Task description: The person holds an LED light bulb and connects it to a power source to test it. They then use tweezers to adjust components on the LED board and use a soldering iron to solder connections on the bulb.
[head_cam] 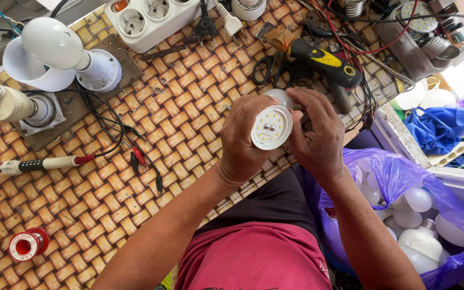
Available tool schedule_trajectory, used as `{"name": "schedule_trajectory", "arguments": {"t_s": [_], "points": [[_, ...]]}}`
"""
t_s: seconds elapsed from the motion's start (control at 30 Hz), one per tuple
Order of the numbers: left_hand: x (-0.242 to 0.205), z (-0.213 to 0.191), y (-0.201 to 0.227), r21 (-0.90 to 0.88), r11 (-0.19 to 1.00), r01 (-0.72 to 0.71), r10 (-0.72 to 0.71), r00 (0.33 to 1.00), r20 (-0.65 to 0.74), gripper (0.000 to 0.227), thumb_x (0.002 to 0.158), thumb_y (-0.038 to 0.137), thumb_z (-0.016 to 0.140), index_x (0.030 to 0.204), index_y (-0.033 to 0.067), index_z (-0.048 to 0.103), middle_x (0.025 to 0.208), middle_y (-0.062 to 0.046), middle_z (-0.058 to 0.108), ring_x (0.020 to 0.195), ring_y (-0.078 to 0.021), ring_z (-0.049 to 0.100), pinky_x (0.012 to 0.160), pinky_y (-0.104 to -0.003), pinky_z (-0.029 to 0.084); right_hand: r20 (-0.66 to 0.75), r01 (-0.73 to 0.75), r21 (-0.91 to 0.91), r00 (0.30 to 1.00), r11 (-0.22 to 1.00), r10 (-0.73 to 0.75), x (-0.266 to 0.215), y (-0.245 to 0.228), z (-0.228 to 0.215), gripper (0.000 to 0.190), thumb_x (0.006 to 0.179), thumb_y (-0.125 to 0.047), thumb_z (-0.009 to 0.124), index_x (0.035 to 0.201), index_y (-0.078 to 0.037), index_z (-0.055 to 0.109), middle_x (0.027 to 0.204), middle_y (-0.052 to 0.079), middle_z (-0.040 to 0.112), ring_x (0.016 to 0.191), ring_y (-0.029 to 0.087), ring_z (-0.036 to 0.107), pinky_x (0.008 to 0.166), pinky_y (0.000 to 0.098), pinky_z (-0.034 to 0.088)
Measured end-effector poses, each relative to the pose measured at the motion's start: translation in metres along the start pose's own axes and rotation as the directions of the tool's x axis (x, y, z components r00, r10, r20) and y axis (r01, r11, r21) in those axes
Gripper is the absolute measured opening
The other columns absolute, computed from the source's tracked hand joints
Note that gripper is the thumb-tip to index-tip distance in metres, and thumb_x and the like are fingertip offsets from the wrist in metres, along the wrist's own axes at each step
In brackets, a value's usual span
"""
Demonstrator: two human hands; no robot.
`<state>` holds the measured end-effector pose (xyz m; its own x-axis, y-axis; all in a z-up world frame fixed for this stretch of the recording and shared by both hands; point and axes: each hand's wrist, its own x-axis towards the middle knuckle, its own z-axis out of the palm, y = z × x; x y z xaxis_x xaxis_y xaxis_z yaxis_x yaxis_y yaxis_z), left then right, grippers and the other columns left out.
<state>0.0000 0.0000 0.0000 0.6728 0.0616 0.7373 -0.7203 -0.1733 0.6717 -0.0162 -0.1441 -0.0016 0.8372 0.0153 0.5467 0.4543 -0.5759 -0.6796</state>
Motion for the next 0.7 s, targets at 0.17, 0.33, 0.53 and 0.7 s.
{"name": "schedule_trajectory", "arguments": {"t_s": [0.17, 0.33, 0.53, 0.7], "points": [[0.006, 0.001, 0.01, -0.081, 0.997, 0.002, -0.001, 1.0, 0.012, 0.029, 0.085, 0.012, 0.078, 0.107, 0.0004, 0.063, 0.097, -0.014, 0.068, 0.088, -0.0313, 0.068, 0.075, -0.038, 0.058, -0.025, 0.017, -0.009, 1.0, 1.0, -0.018, 0.0, -0.003, 0.001, 0.024, 0.105, -0.016, 0.058, 0.122, -0.001, 0.065, 0.113, 0.02, 0.065, 0.098, 0.041, 0.068, 0.077, 0.05, 0.057], [0.006, 0.0, 0.011, -0.141, 0.99, 0.03, -0.025, 0.999, 0.038, 0.03, 0.087, 0.014, 0.077, 0.109, 0.0007, 0.063, 0.099, -0.014, 0.067, 0.09, -0.032, 0.069, 0.077, -0.041, 0.059, -0.045, 0.027, -0.007, 0.999, 1.0, -0.027, 0.0, -0.002, 0.002, 0.021, 0.102, -0.01, 0.063, 0.12, -0.001, 0.066, 0.111, 0.02, 0.066, 0.097, 0.042, 0.068, 0.074, 0.0492, 0.057], [0.007, 0.0, 0.01, -0.147, 0.988, 0.04, -0.037, 0.999, 0.017, 0.037, 0.079, 0.008, 0.083, 0.107, -0.0009, 0.061, 0.096, -0.014, 0.065, 0.089, -0.0302, 0.068, 0.077, -0.039, 0.06, -0.119, 0.105, 0.072, 0.988, 0.992, -0.096, 0.002, -0.015, -0.013, 0.039, 0.104, -0.03, 0.051, 0.112, 0.005, 0.067, 0.105, 0.022, 0.067, 0.09, 0.035, 0.067, 0.075, 0.0436, 0.056], [0.007, -0.002, 0.008, -0.129, 0.991, 0.037, -0.032, 0.999, 0.038, 0.042, 0.076, 0.007, 0.086, 0.106, -0.0011, 0.057, 0.095, -0.015, 0.062, 0.089, -0.0326, 0.068, 0.076, -0.04, 0.06, -0.154, 0.242, 0.176, 0.964, 0.954, -0.216, -0.004, -0.008, -0.011, 0.068, 0.095, -0.054, 0.048, 0.111, 0.01, 0.065, 0.102, 0.026, 0.067, 0.093, 0.037, 0.066, 0.079, 0.044, 0.055]]}}
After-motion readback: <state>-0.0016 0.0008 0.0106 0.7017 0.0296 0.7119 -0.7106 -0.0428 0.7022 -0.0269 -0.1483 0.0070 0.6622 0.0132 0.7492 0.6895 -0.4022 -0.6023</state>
